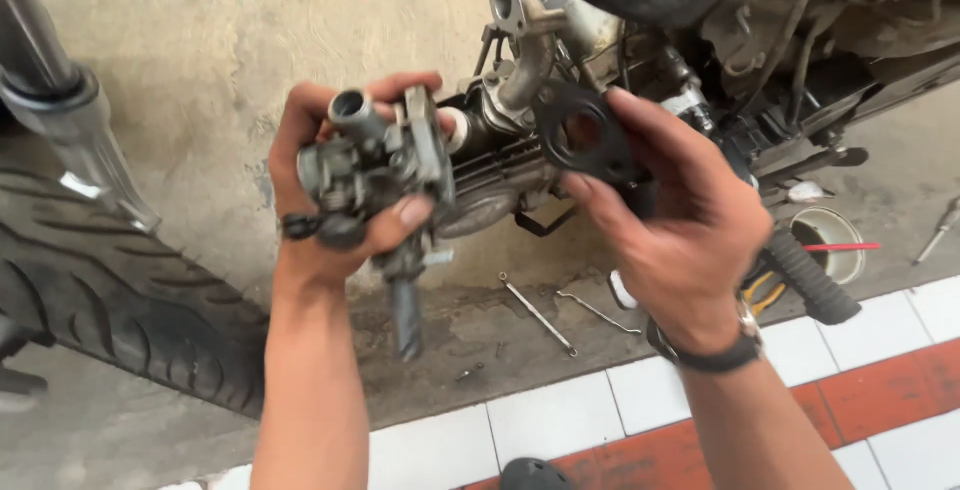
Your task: Installing and securing a carburetor onto a motorcycle engine.
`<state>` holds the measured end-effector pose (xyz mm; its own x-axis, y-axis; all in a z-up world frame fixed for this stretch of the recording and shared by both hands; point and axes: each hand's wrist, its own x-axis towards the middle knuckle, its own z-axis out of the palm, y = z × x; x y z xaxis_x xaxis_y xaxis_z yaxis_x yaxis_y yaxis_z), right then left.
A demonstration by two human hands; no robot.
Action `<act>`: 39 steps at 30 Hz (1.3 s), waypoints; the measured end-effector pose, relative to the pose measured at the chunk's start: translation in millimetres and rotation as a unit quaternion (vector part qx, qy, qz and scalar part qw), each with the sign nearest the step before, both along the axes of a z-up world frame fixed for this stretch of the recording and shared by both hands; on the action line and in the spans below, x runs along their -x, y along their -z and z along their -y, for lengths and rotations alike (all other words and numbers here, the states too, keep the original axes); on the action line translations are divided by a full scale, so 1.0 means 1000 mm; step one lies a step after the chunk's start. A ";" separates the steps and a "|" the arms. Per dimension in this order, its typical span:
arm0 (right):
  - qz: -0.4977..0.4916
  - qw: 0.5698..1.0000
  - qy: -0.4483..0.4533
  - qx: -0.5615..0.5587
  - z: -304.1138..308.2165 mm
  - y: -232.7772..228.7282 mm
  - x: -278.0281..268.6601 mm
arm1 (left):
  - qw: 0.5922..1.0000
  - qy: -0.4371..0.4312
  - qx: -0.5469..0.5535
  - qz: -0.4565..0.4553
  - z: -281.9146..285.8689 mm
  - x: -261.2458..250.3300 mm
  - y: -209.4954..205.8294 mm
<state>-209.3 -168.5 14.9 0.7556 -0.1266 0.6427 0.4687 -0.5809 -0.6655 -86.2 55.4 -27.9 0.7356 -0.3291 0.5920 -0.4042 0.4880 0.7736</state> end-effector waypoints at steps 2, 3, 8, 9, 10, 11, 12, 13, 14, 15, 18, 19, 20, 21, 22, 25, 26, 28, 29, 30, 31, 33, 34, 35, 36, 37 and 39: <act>-0.016 0.991 -0.023 -0.131 -0.004 0.002 0.017 | 0.996 0.063 0.048 -0.041 -0.007 0.012 0.008; -0.017 0.991 -0.026 -0.130 -0.005 0.002 0.022 | 0.996 0.061 0.049 -0.042 -0.008 0.018 0.005; -0.021 0.983 -0.034 -0.177 -0.017 0.004 0.034 | 0.984 0.148 0.069 -0.078 -0.010 0.043 -0.005; -0.022 0.983 -0.036 -0.177 -0.019 0.003 0.036 | 0.984 0.146 0.069 -0.078 -0.010 0.044 -0.006; -0.026 0.986 -0.029 -0.165 -0.020 0.002 0.037 | 0.983 0.154 0.073 -0.075 -0.010 0.044 -0.007; -0.030 0.988 -0.023 -0.152 -0.021 0.001 0.039 | 0.981 0.162 0.077 -0.072 -0.009 0.044 -0.008; -0.029 0.988 -0.023 -0.152 -0.023 -0.001 0.039 | 0.981 0.162 0.077 -0.071 -0.010 0.044 -0.009; -0.038 0.991 -0.013 -0.130 -0.024 -0.004 0.040 | 0.981 0.165 0.079 -0.068 -0.010 0.044 -0.010; -0.048 0.993 -0.003 -0.108 -0.024 -0.005 0.040 | 0.980 0.170 0.082 -0.066 -0.009 0.043 -0.010; -0.047 0.993 -0.001 -0.108 -0.023 -0.005 0.040 | 0.980 0.171 0.083 -0.066 -0.008 0.043 -0.013; -0.031 0.990 -0.048 -0.130 -0.020 -0.005 0.038 | 0.979 0.167 0.083 -0.083 -0.006 0.043 -0.017; -0.053 0.977 -0.084 -0.190 -0.019 -0.006 0.036 | 0.978 0.169 0.086 -0.087 -0.006 0.043 -0.016; -0.076 0.958 -0.119 -0.249 -0.017 -0.007 0.035 | 0.977 0.170 0.089 -0.091 -0.007 0.043 -0.014; -0.076 0.958 -0.119 -0.250 -0.016 -0.010 0.030 | 0.977 0.170 0.088 -0.092 -0.006 0.043 -0.011; -0.130 0.904 -0.171 -0.370 -0.014 -0.012 0.025 | 0.977 0.174 0.090 -0.088 -0.005 0.042 -0.008; -0.207 0.815 -0.232 -0.489 -0.010 -0.005 0.012 | 0.977 0.173 0.087 -0.083 0.000 0.044 -0.008; -0.234 0.800 -0.244 -0.495 -0.009 0.000 0.008 | 0.979 0.167 0.083 -0.083 0.002 0.045 -0.009; -0.234 0.809 -0.245 -0.480 -0.017 -0.012 0.003 | 0.979 0.165 0.084 -0.084 0.006 0.045 -0.009; -0.235 0.817 -0.248 -0.465 -0.021 -0.018 0.000 | 0.980 0.161 0.085 -0.083 0.007 0.046 -0.009; -0.235 0.817 -0.247 -0.466 -0.017 -0.013 -0.002 | 0.980 0.162 0.085 -0.084 0.009 0.046 -0.012; -0.234 0.818 -0.252 -0.462 -0.013 -0.007 -0.003 | 0.977 0.168 0.096 -0.094 0.011 0.047 -0.014; -0.231 0.819 -0.256 -0.459 -0.009 -0.002 -0.004 | 0.973 0.176 0.105 -0.105 0.013 0.045 -0.012; -0.228 0.829 -0.252 -0.445 -0.009 -0.002 -0.004 | 0.974 0.175 0.106 -0.102 0.013 0.045 -0.008; -0.225 0.838 -0.248 -0.430 -0.009 -0.002 -0.003 | 0.974 0.174 0.106 -0.098 0.013 0.044 -0.004; -0.225 0.839 -0.246 -0.430 -0.015 -0.008 -0.002 | 0.974 0.176 0.106 -0.098 0.014 0.044 -0.005; -0.222 0.863 -0.217 -0.398 -0.021 -0.014 -0.001 | 0.980 0.158 0.091 -0.082 0.015 0.043 -0.006; -0.220 0.886 -0.187 -0.364 -0.029 -0.022 0.000 | 0.985 0.141 0.077 -0.065 0.017 0.043 -0.004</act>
<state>-209.3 -139.1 37.2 0.9891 -0.0741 0.1270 0.1404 0.2175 -0.9659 -129.2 38.7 -24.2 0.7014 -0.4450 0.5568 -0.1378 0.6818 0.7185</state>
